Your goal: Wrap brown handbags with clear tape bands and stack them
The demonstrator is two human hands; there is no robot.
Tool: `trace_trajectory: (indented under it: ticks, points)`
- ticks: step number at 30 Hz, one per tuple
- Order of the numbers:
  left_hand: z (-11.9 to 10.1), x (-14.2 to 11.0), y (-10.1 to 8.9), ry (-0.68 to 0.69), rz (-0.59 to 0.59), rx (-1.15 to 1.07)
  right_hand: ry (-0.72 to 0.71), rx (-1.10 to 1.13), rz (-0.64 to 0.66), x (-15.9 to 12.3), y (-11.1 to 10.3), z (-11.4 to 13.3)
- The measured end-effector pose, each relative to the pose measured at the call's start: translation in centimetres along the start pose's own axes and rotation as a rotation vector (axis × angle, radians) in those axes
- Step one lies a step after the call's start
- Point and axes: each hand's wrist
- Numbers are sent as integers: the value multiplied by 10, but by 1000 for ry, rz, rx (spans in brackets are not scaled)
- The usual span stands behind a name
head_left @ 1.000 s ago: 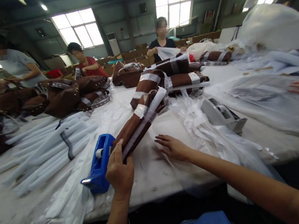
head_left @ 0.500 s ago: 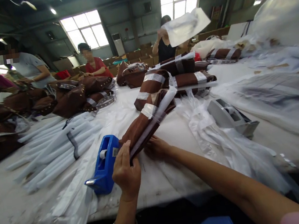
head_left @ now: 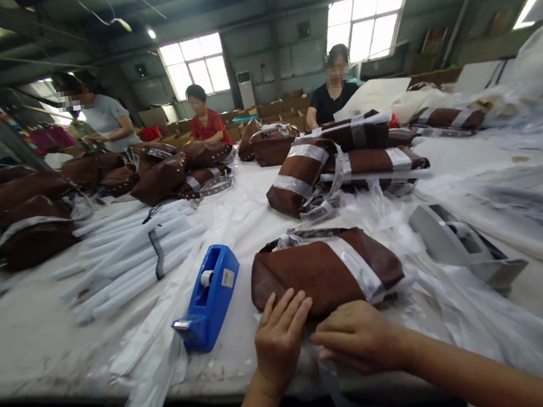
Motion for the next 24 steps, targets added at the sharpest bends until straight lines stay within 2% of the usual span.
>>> trace_trajectory:
  ticks: [2, 4, 5, 7, 9, 11, 15, 19, 24]
  points:
    - [-7, -6, 2, 6, 19, -17, 94, -10, -98, 9, -21, -15]
    - [-11, -9, 2, -9, 20, -16, 278, -23, -150, 31, -31, -47]
    - [-13, -10, 1, -14, 15, -13, 352, -38, -125, 44, -31, -66]
    - [-14, -9, 1, -21, 1, -10, 397, -50, 37, 72, -24, -105]
    - [-14, -9, 1, -16, -13, -10, 342, -49, 230, 99, -12, -137]
    - [-14, -9, 1, -15, -25, -12, 267, -101, 413, 123, 0, -160]
    - [-14, -11, 4, -25, -18, -12, 165, -243, 680, 152, 18, -178]
    - [-14, -13, 5, -43, -21, -16, 117, -304, 740, 162, 33, -181]
    - [-13, -16, 6, -44, -1, -16, 80, -388, 737, 163, 52, -177]
Point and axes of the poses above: each hand's wrist, its own x-axis towards the middle knuckle, its own y-axis out of the palm, z = x × y, and after that the axes turned 4 degrees about y, right-handed
